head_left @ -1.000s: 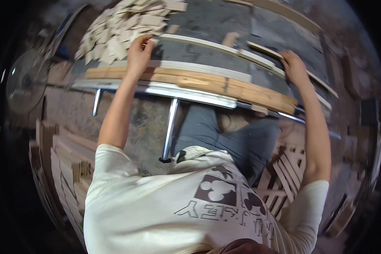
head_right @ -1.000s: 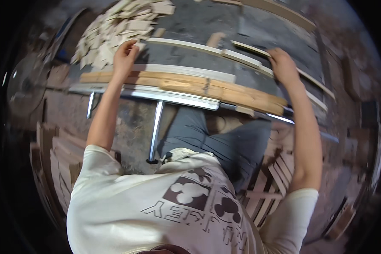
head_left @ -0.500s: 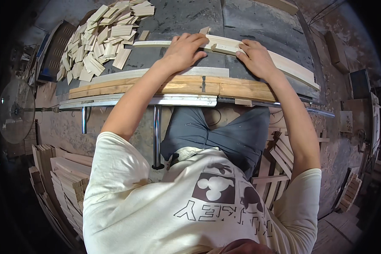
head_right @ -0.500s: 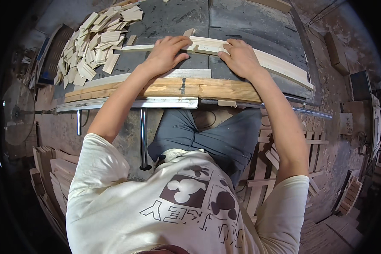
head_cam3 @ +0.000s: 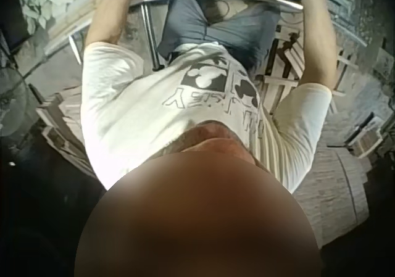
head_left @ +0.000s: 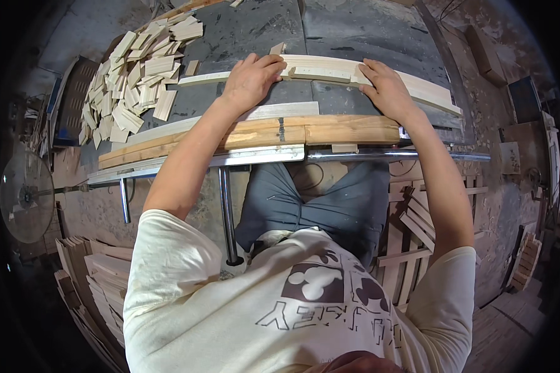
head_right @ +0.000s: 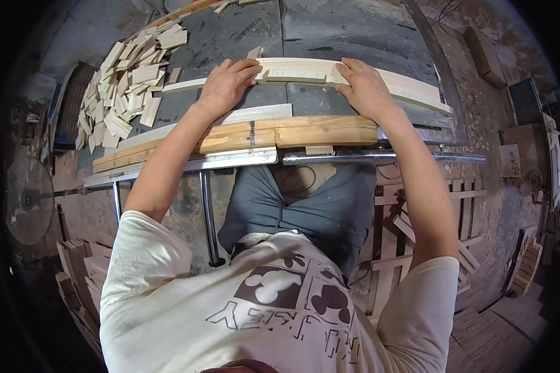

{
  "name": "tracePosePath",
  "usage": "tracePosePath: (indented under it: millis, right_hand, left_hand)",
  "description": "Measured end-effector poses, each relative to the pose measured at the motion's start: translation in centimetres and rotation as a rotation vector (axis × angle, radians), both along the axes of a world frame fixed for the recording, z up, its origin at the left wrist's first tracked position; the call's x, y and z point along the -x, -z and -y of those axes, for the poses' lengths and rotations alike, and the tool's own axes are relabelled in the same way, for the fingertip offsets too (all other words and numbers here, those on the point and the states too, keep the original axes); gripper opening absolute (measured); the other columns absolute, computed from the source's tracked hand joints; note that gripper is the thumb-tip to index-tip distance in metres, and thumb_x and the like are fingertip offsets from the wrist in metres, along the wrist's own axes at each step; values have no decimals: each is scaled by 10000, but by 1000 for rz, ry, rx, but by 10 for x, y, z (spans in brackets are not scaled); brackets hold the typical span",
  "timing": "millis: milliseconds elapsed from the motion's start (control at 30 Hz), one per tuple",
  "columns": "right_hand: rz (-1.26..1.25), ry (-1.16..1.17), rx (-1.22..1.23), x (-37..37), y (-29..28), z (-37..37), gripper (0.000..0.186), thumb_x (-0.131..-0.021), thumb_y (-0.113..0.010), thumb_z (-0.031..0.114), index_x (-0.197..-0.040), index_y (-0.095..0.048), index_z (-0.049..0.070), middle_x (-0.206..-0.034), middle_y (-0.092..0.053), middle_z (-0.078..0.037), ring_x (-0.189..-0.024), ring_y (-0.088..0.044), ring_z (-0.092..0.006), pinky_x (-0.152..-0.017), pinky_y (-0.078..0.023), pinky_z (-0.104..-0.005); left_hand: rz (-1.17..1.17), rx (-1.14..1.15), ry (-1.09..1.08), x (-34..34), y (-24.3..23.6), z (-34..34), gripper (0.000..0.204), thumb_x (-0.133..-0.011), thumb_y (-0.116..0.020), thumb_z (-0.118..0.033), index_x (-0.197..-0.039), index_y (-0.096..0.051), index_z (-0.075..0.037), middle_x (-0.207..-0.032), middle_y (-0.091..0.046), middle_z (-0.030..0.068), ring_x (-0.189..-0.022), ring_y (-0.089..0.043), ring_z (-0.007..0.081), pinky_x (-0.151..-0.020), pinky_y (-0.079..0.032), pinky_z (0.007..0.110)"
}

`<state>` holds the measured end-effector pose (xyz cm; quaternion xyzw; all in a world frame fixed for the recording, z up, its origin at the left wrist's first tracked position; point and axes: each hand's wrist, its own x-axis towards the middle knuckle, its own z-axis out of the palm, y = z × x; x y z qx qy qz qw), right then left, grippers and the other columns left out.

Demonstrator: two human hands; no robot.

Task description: Cutting small wooden slats using a table saw in a workshop environment.

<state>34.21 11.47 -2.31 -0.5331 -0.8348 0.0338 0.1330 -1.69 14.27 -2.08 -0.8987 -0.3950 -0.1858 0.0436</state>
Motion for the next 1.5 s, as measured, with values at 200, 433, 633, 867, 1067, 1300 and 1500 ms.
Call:
tracePosePath:
  millis: [200, 433, 633, 867, 1067, 1300, 1500]
  right_hand:
    - [54, 56, 28, 4, 7, -2, 537, -976, -656, 260, -1452, -563, 32, -1560, -488, -177, -1468, -420, -339, -1215, -339, -440]
    - [34, 76, -1, 9, 23, -21, 548, -982, -638, 271, -1472, -548, 44, -1588, -458, -165, -1487, -395, -332, -1231, -316, -441]
    - [51, 57, -12, 19, 27, -62, 556, -995, -613, 305, -1485, -536, 55, -1595, -452, -156, -1489, -390, -332, -1230, -321, -434]
    - [62, 28, -44, 27, 27, -56, 558, -983, -621, 317, -1467, -547, 51, -1576, -473, -161, -1472, -413, -333, -1223, -334, -435]
    - [-46, 11, -161, 6, 23, -20, 506, -922, -695, 211, -1364, -611, -20, -1481, -553, -221, -1401, -492, -370, -1190, -381, -444]
    - [-73, 18, -51, 7, 21, 24, 492, -919, -675, 142, -1383, -591, 1, -1494, -537, -219, -1396, -486, -391, -1182, -381, -442]
    - [-49, 82, 38, 13, 11, 28, 533, -946, -657, 152, -1450, -540, 24, -1557, -474, -206, -1458, -419, -368, -1206, -341, -444]
  left_hand:
    - [14, 31, -26, -2, 8, -2, 317, -974, -641, -211, -1277, -717, -160, -1376, -652, -32, -1084, -605, 263, -944, -506, 406]
    - [0, 25, -73, 0, 20, -14, 314, -993, -625, -207, -1289, -710, -146, -1379, -653, -13, -1079, -601, 292, -966, -507, 413]
    - [6, 67, -157, 10, 29, -50, 316, -1012, -596, -203, -1307, -705, -174, -1408, -642, -17, -1140, -588, 321, -1044, -481, 415]
    - [-4, 58, -230, 13, 19, -25, 335, -1032, -563, -245, -1338, -683, -183, -1405, -647, -8, -1143, -587, 324, -1054, -470, 416]
    - [20, 117, -170, -6, -2, -14, 247, -967, -573, -271, -1122, -724, -153, -1190, -715, 62, -1082, -626, 332, -969, -500, 484]
    - [-100, 276, -165, -35, -7, -18, 315, -981, -603, -290, -1254, -711, -177, -1265, -688, 61, -1190, -595, 323, -1020, -484, 429]
    - [83, 469, -76, -12, -32, -26, 362, -868, -757, -254, -1190, -746, -89, -1109, -753, 140, -1038, -698, 308, -915, -547, 413]
